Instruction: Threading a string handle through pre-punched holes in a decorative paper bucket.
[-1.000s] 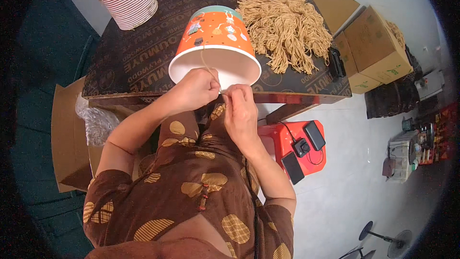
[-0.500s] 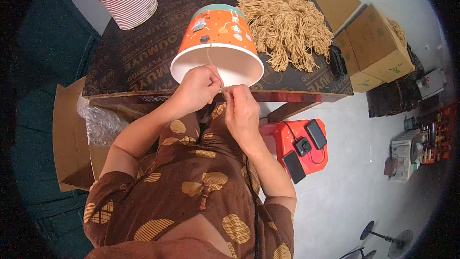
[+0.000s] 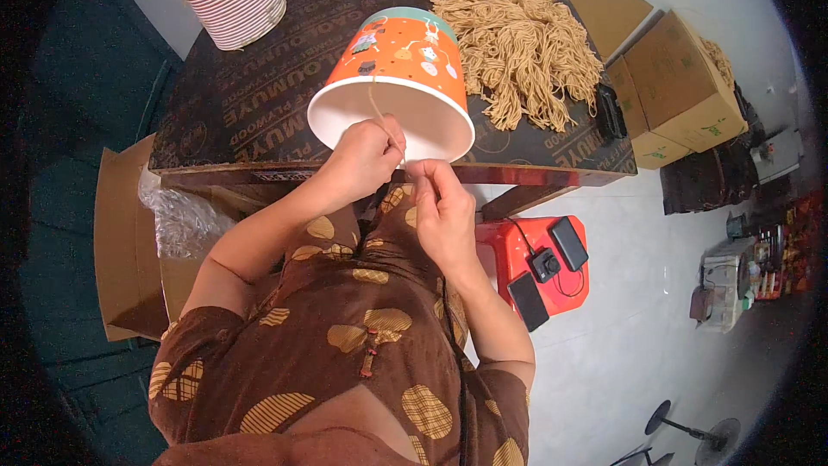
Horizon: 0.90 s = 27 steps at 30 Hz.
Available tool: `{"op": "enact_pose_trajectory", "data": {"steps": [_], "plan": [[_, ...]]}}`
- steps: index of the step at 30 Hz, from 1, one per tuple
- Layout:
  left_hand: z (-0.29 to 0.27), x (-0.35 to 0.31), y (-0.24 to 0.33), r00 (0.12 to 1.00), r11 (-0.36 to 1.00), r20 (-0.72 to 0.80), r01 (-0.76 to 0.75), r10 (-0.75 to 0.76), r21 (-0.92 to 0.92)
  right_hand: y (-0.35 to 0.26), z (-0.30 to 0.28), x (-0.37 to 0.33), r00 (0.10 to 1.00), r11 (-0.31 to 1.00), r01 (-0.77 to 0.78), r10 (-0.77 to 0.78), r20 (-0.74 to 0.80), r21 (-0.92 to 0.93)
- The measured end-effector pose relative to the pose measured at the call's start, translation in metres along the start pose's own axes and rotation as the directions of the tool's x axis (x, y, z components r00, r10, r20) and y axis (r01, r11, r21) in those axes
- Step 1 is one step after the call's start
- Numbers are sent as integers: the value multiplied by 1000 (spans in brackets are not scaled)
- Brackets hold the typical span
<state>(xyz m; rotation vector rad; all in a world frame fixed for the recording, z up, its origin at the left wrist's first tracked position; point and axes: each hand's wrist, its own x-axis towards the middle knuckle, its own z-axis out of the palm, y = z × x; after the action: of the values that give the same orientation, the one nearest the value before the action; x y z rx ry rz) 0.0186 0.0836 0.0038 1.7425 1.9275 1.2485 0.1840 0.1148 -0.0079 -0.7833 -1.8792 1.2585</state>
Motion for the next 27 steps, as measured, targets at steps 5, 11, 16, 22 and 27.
{"op": "enact_pose_trajectory", "data": {"steps": [5, 11, 16, 22, 27], "plan": [[-3, -1, 4, 992, 989, 68, 114, -108, -92, 1, -8, -17, 1000, 1000, -8, 8, -19, -4], [2, -4, -1, 999, 999, -26, 39, -40, -37, 7, -14, -24, 991, 991, 88, -97, -93, -102], [7, -5, -5, 997, 998, -38, 64, -64, -13, -3, -9, -23, 995, 950, 41, -68, -77, -309], [5, -6, 2, 997, 997, -77, 27, -32, -73, -2, -1, -17, 984, 825, 161, -178, 22, -542], [7, -7, -5, 997, 999, -75, 16, -19, -39, -7, -2, -18, 983, 835, 167, -98, 157, -524]]}}
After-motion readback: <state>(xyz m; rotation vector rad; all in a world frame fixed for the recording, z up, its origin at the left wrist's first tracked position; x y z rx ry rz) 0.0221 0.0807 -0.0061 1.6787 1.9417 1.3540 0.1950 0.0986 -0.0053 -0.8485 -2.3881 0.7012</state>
